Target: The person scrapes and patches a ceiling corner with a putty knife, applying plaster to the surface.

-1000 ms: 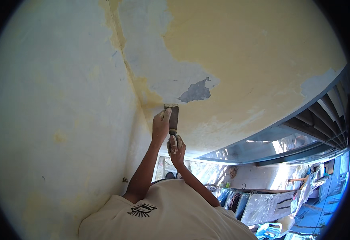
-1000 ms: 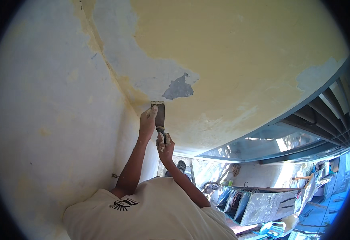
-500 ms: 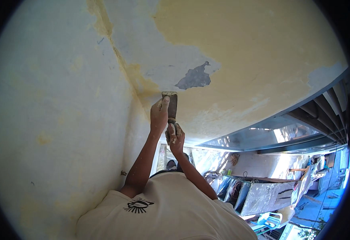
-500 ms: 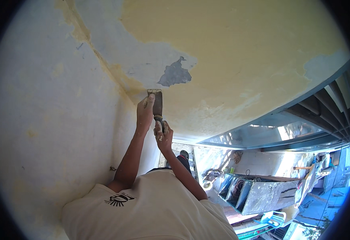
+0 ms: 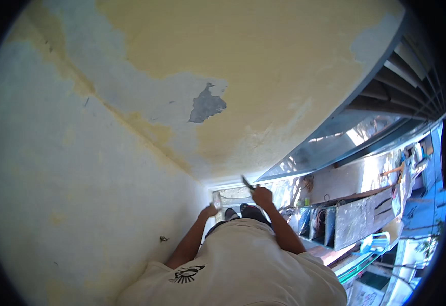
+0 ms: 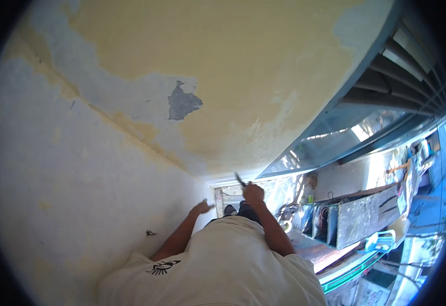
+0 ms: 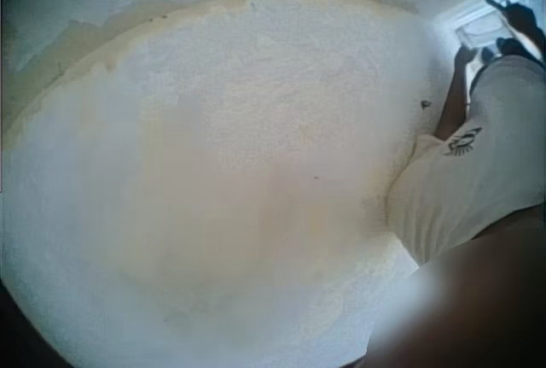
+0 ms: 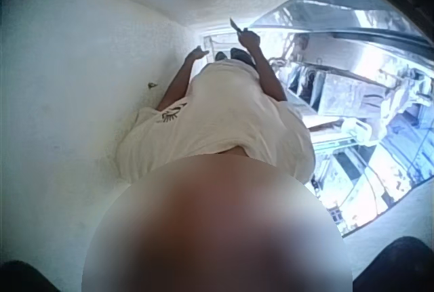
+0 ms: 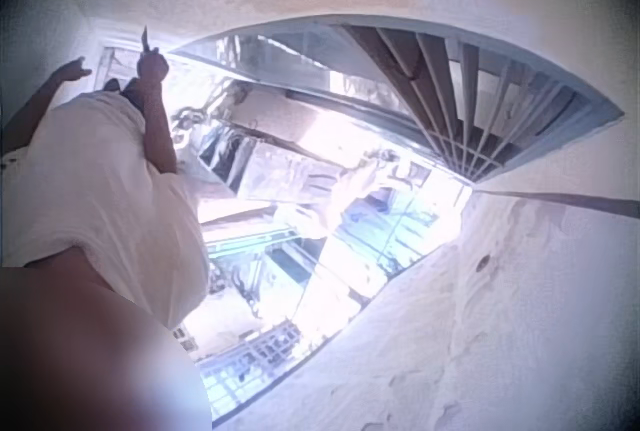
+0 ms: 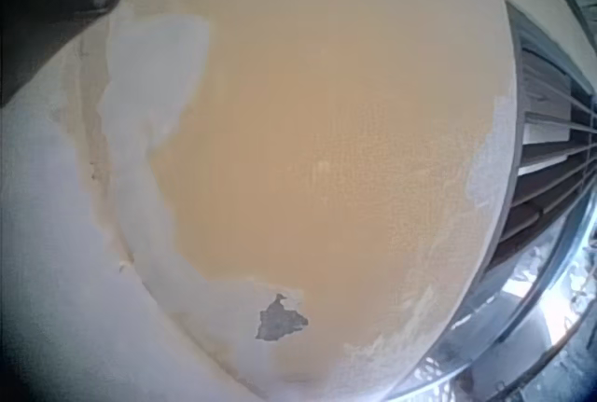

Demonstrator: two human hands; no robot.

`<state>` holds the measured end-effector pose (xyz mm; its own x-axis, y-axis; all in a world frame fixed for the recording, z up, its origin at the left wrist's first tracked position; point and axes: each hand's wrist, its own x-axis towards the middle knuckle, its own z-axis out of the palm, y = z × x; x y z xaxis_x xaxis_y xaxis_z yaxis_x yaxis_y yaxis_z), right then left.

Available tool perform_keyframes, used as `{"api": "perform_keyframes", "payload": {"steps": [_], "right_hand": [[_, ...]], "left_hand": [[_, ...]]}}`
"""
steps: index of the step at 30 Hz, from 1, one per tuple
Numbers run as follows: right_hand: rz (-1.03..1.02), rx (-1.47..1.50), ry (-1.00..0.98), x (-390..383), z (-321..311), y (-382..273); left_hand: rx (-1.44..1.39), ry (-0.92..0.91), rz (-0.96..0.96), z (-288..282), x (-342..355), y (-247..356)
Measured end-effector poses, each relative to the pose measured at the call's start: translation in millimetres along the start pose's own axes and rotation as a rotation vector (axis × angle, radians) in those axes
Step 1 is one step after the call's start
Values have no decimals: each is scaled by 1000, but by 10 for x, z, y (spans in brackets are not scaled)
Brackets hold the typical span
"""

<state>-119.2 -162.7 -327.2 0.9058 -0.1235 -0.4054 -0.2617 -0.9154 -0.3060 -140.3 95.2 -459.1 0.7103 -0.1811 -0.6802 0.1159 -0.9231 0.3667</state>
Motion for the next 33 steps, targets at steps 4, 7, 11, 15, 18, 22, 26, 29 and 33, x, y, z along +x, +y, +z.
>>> {"api": "perform_keyframes", "payload": {"steps": [4, 7, 11, 15, 18, 22, 26, 29, 33], "right_hand": [[-29, 285, 294, -397, -723, 524], [-163, 887, 348, -624, -1385, 364], [-306, 1287, 487, -543, -1536, 261], [-239, 1424, 354, -429, -1500, 127], [-224, 1460, 250, -403, -1399, 147], [-189, 1400, 214, -419, -1542, 133], [-182, 1387, 151, -447, -1552, 118], [-190, 1414, 55, -413, -1551, 150], [-253, 1371, 5, -371, -1555, 217]], "left_hand": [[16, -362, 205, 29, -444, 23], [-230, -438, 230, -76, -524, 27], [-255, -157, 199, -124, -436, 23], [-308, -87, 224, -506, -481, 585], [-533, -27, 409, -735, -493, 1046], [-822, -3, 499, -1131, -541, 1613], [-1002, 51, 505, -1566, -864, 2235], [-1123, 80, 567, -1729, -968, 2574], [-1242, 183, 616, -1792, -846, 2971]]}}
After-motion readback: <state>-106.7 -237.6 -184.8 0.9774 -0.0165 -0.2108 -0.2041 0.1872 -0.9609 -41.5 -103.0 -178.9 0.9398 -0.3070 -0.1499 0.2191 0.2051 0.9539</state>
